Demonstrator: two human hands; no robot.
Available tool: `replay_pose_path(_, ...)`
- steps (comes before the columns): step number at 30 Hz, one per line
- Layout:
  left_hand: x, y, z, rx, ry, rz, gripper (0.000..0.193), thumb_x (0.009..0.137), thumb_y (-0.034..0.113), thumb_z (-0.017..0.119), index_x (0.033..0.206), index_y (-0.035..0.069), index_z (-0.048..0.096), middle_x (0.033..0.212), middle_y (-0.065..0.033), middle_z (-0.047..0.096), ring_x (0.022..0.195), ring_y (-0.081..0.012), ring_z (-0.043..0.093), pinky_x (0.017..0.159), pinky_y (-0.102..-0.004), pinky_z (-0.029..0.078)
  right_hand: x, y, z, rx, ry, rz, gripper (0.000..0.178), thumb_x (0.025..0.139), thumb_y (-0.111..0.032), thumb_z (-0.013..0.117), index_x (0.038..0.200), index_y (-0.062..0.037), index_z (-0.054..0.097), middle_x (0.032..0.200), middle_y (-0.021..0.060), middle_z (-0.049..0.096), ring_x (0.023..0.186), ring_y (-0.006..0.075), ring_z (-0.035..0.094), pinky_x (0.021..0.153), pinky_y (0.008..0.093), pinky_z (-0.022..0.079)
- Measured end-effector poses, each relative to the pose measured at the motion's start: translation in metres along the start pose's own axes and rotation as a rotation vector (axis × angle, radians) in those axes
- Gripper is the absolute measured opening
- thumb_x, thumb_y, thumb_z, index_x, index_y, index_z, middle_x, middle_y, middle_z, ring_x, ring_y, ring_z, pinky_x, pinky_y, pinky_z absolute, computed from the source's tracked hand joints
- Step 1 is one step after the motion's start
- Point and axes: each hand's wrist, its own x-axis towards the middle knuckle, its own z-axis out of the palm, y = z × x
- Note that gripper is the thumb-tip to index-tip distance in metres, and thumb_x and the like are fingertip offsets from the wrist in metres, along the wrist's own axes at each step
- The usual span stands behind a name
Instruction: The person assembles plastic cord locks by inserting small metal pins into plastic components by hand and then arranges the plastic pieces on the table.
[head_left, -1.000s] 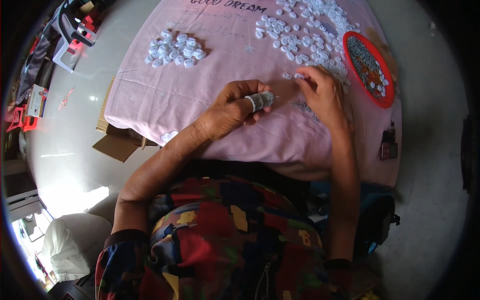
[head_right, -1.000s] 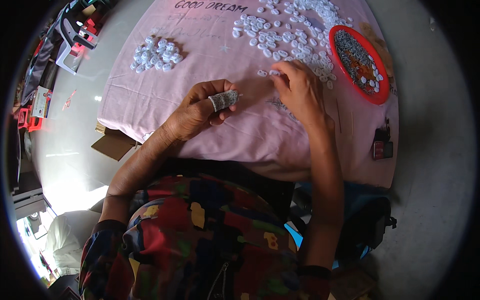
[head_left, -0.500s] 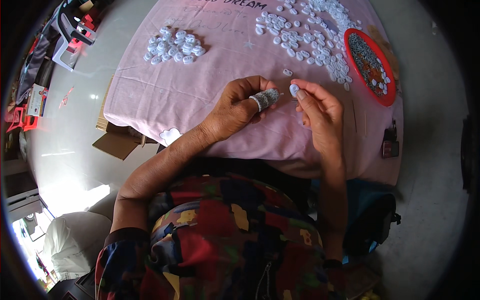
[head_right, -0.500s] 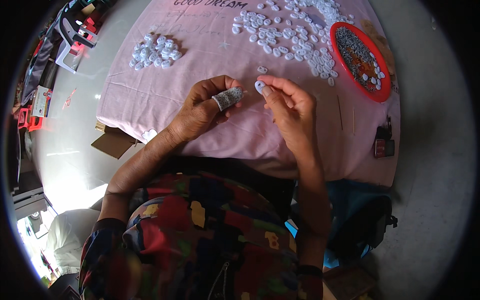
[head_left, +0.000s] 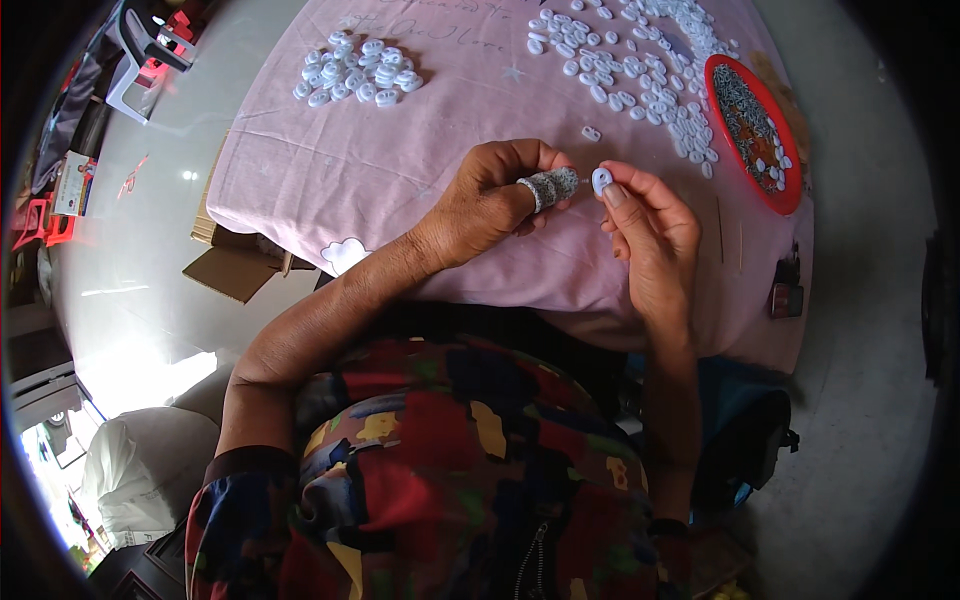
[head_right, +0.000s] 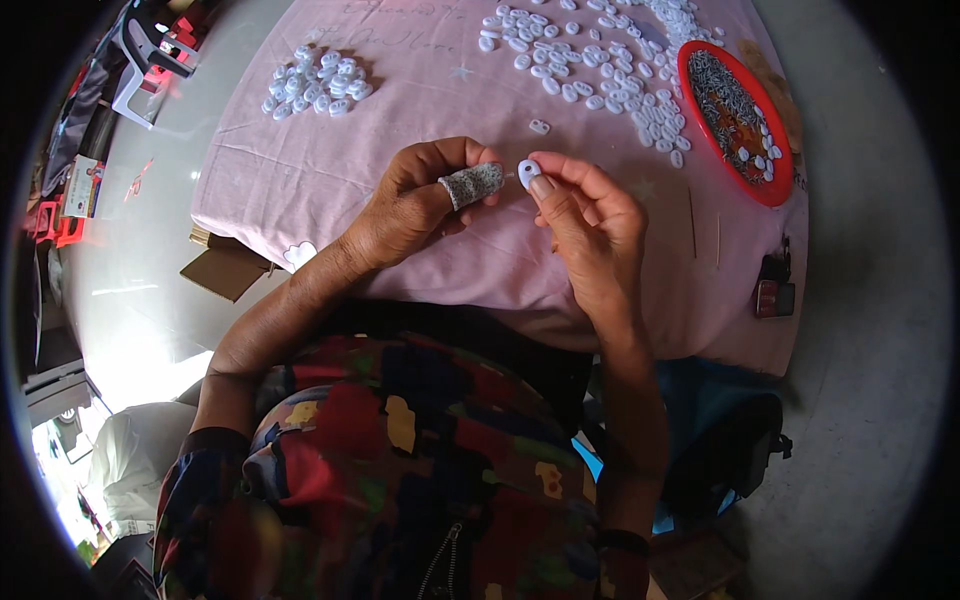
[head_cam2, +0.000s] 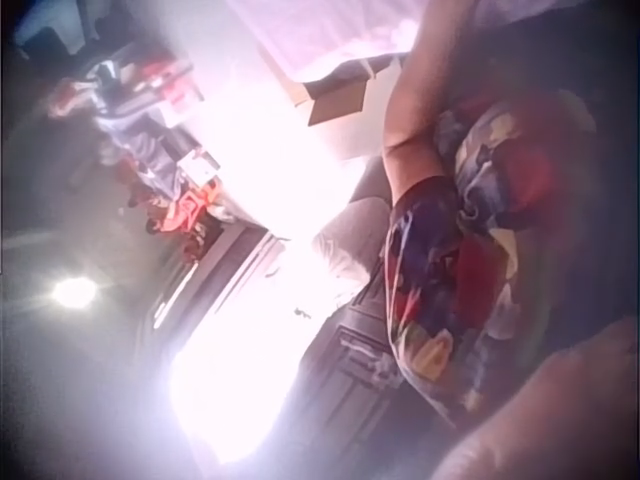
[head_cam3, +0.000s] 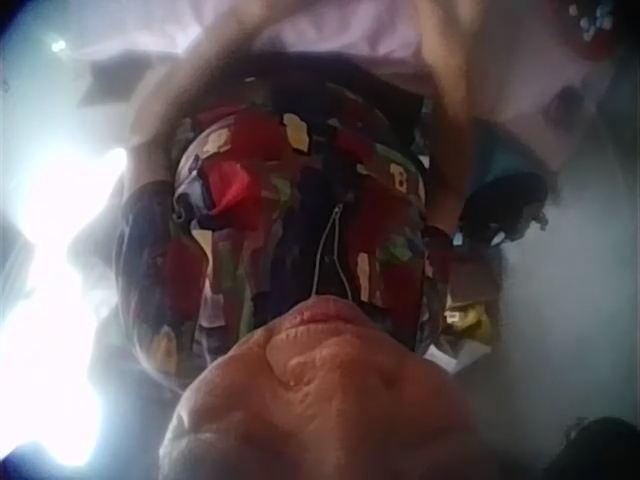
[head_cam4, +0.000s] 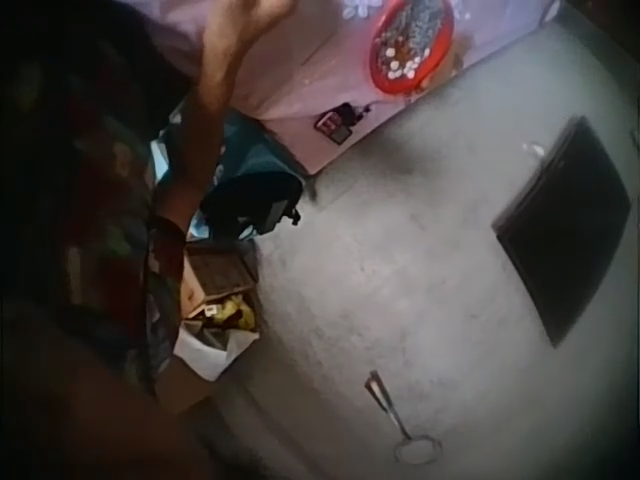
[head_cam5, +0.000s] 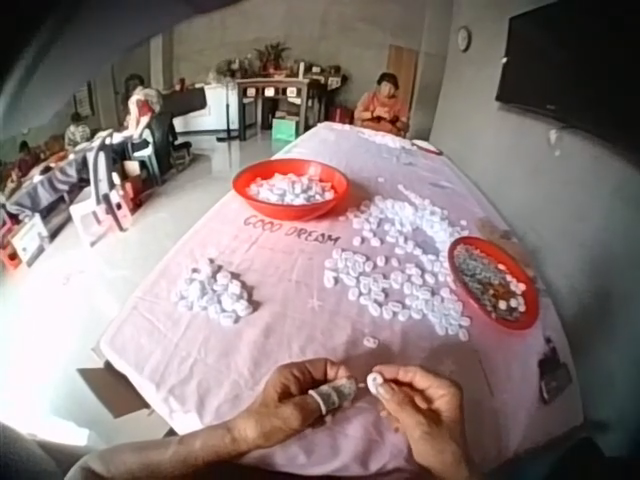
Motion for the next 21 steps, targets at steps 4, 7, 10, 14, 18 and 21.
replay_pose_path(4, -0.0013, -0.0008, -0.0010, 0.019, -0.018, 0.021, 0.017, 0.095, 0.018, 0.060, 0.104, 0.004, 0.061, 0.084, 0.0012, 0.061, 0.065, -0.0025, 0.049, 0.053, -0.0171, 0.038, -0.0008, 0.0037, 0.0021, 0.007, 0.010, -0.008, 0.024, 0.090, -0.011, 0.067, 0.113, -0.0008, 0.066, 0.087, -0.0003, 0.065, 0.066, 0.0018, 0.051, 0.050, 0.0140, 0.035)
replay_pose_path(7, 0.0000, -0.0002, -0.0001, 0.049, -0.014, -0.015, 0.016, 0.095, 0.018, 0.060, 0.103, 0.004, 0.061, 0.083, 0.0015, 0.061, 0.065, -0.0024, 0.049, 0.053, -0.0171, 0.038, -0.0019, 0.0048, 0.0019, -0.017, 0.006, -0.060, 0.024, 0.090, -0.011, 0.067, 0.112, -0.0012, 0.067, 0.086, -0.0005, 0.066, 0.066, 0.0018, 0.050, 0.051, 0.0145, 0.035)
replay_pose_path(10, 0.0015, 0.0005, 0.0005, 0.080, 0.007, -0.009, 0.019, 0.091, 0.005, 0.053, 0.106, -0.003, 0.061, 0.076, -0.0003, 0.059, 0.062, -0.0041, 0.051, 0.055, -0.0198, 0.042, -0.0027, 0.0052, 0.0019, -0.021, -0.011, -0.084, 0.024, 0.090, -0.011, 0.067, 0.112, -0.0011, 0.067, 0.085, -0.0011, 0.065, 0.066, 0.0015, 0.050, 0.053, 0.0148, 0.035)
replay_pose_path(14, 0.0003, 0.0010, -0.0014, 0.098, 0.005, -0.018, 0.019, 0.090, 0.004, 0.054, 0.106, -0.003, 0.061, 0.076, -0.0001, 0.058, 0.062, -0.0041, 0.051, 0.055, -0.0200, 0.042, -0.0017, 0.0071, 0.0042, -0.027, -0.023, -0.132, 0.024, 0.089, -0.010, 0.068, 0.112, -0.0007, 0.067, 0.084, -0.0018, 0.065, 0.065, 0.0011, 0.049, 0.054, 0.0146, 0.036)
replay_pose_path(18, 0.0007, -0.0010, -0.0017, 0.094, 0.004, -0.011, 0.019, 0.090, 0.004, 0.054, 0.107, -0.003, 0.061, 0.076, 0.0003, 0.058, 0.063, -0.0039, 0.051, 0.055, -0.0200, 0.042, -0.0009, 0.0081, 0.0030, -0.026, -0.027, -0.168, 0.024, 0.088, -0.007, 0.069, 0.111, -0.0005, 0.068, 0.085, -0.0020, 0.065, 0.066, 0.0010, 0.049, 0.057, 0.0146, 0.038)
replay_pose_path(21, 0.0000, -0.0016, -0.0020, 0.110, 0.011, -0.002, 0.019, 0.090, 0.003, 0.054, 0.107, -0.003, 0.061, 0.077, 0.0006, 0.059, 0.064, -0.0038, 0.052, 0.056, -0.0200, 0.042, -0.0008, 0.0048, 0.0030, -0.059, -0.032, -0.168, 0.025, 0.088, -0.006, 0.070, 0.111, 0.0000, 0.067, 0.085, -0.0018, 0.065, 0.068, 0.0011, 0.050, 0.060, 0.0149, 0.040)
